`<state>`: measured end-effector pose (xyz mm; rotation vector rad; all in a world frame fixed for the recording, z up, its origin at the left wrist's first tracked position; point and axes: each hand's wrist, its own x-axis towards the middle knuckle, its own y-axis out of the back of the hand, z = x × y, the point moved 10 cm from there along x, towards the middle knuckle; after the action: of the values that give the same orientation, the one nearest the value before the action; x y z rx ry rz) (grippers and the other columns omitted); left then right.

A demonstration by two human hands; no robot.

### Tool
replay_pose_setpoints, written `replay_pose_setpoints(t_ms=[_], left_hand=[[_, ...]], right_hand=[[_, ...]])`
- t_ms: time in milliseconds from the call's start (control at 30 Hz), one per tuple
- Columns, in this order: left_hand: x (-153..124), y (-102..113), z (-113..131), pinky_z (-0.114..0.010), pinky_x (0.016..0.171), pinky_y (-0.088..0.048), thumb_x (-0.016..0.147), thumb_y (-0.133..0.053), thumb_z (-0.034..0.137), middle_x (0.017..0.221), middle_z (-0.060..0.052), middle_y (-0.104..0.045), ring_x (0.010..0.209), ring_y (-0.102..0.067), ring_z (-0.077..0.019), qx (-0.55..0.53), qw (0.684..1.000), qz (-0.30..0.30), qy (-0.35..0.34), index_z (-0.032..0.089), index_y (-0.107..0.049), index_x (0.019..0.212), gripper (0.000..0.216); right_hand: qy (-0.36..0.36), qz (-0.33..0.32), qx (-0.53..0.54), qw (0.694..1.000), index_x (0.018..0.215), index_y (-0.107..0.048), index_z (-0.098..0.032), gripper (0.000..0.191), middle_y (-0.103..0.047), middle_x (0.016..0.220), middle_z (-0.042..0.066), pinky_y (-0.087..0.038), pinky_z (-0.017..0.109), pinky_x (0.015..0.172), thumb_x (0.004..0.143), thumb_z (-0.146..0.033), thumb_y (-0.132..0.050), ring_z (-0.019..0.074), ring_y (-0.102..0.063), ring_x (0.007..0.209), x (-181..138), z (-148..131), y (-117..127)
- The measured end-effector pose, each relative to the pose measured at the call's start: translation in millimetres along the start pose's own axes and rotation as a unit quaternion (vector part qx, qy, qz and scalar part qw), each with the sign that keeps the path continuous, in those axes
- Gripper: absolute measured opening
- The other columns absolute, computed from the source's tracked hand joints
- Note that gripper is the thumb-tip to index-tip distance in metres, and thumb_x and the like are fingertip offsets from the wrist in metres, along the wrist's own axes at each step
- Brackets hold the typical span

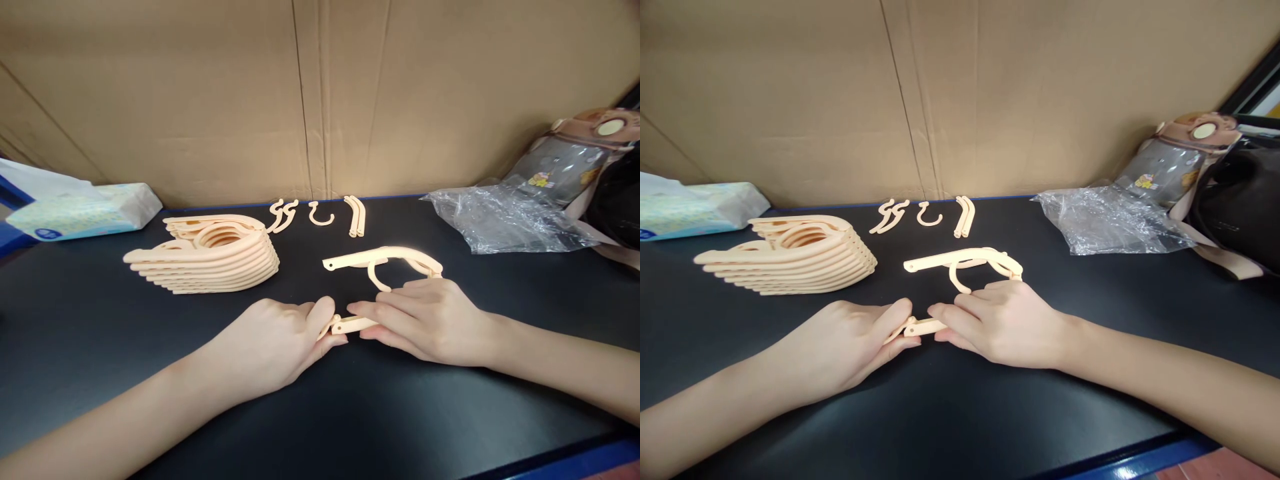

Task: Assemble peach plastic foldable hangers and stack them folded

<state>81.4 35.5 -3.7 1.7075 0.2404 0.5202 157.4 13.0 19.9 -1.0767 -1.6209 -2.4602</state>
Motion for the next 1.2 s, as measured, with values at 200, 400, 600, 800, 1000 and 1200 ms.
replay_pose_setpoints(t_ms=[200,400,600,800,1000,1200], left_hand=[[-1.1,-1.2,1.2,-0.026,0.039,-0.024,0.106,-0.011,0.031,0.057,0.003,-0.053,0.040,-0.054,-0.0133,0.033,0.999,-0.009,-0.008,0.021,-0.037,0.077,0.041],[-4.0,1.2,7.1,-0.030,0.039,-0.023,0.106,-0.017,0.029,0.056,0.003,-0.049,0.039,-0.051,-0.0150,0.111,0.993,0.011,-0.029,0.021,-0.040,0.075,0.039],[-5.6,5.8,11.8,-0.032,0.040,-0.026,0.104,-0.025,0.025,0.055,0.003,-0.046,0.039,-0.049,-0.0154,0.152,0.987,0.030,-0.039,0.020,-0.042,0.074,0.035],[-4.5,10.1,8.8,-0.030,0.041,-0.028,0.103,-0.029,0.025,0.057,0.005,-0.046,0.042,-0.050,-0.0130,0.114,0.991,0.058,-0.035,0.019,-0.043,0.074,0.033],[-4.5,9.7,6.3,-0.029,0.042,-0.030,0.102,-0.032,0.025,0.058,0.005,-0.048,0.044,-0.051,-0.0118,0.059,0.996,0.054,-0.032,0.019,-0.044,0.074,0.031],[-5.2,11.9,11.2,-0.030,0.042,-0.031,0.101,-0.034,0.022,0.056,0.005,-0.047,0.043,-0.050,-0.0129,0.100,0.992,0.065,-0.048,0.019,-0.045,0.073,0.031]], right_hand=[[-0.028,-0.026,0.062,0.997,0.104,-0.069,-0.014,0.029,-0.066,0.066,-0.003,-0.040,0.026,0.049,0.102,-0.030,-0.044,0.0094,-0.055,0.049,-0.5,2.6,-4.6],[-0.053,-0.061,0.106,0.991,0.100,-0.069,-0.016,0.032,-0.065,0.066,-0.002,-0.038,0.025,0.050,0.103,-0.031,-0.041,0.0093,-0.054,0.049,0.2,6.1,-9.5],[-0.083,-0.088,0.166,0.979,0.105,-0.068,-0.018,0.029,-0.067,0.070,-0.002,-0.039,0.021,0.054,0.102,-0.031,-0.043,0.0093,-0.058,0.054,-0.8,12.1,-12.7],[-0.081,-0.115,0.155,0.978,0.107,-0.069,-0.019,0.033,-0.067,0.070,-0.001,-0.037,0.021,0.055,0.103,-0.033,-0.039,0.0092,-0.059,0.055,-2.1,12.3,-17.7],[-0.052,-0.090,0.117,0.988,0.108,-0.068,-0.018,0.033,-0.068,0.070,-0.001,-0.034,0.024,0.051,0.103,-0.032,-0.039,0.0096,-0.057,0.051,-0.8,9.2,-14.0],[-0.047,-0.086,0.100,0.990,0.106,-0.069,-0.017,0.034,-0.067,0.069,-0.001,-0.034,0.025,0.050,0.104,-0.033,-0.038,0.0091,-0.056,0.051,-1.6,8.9,-14.6]])
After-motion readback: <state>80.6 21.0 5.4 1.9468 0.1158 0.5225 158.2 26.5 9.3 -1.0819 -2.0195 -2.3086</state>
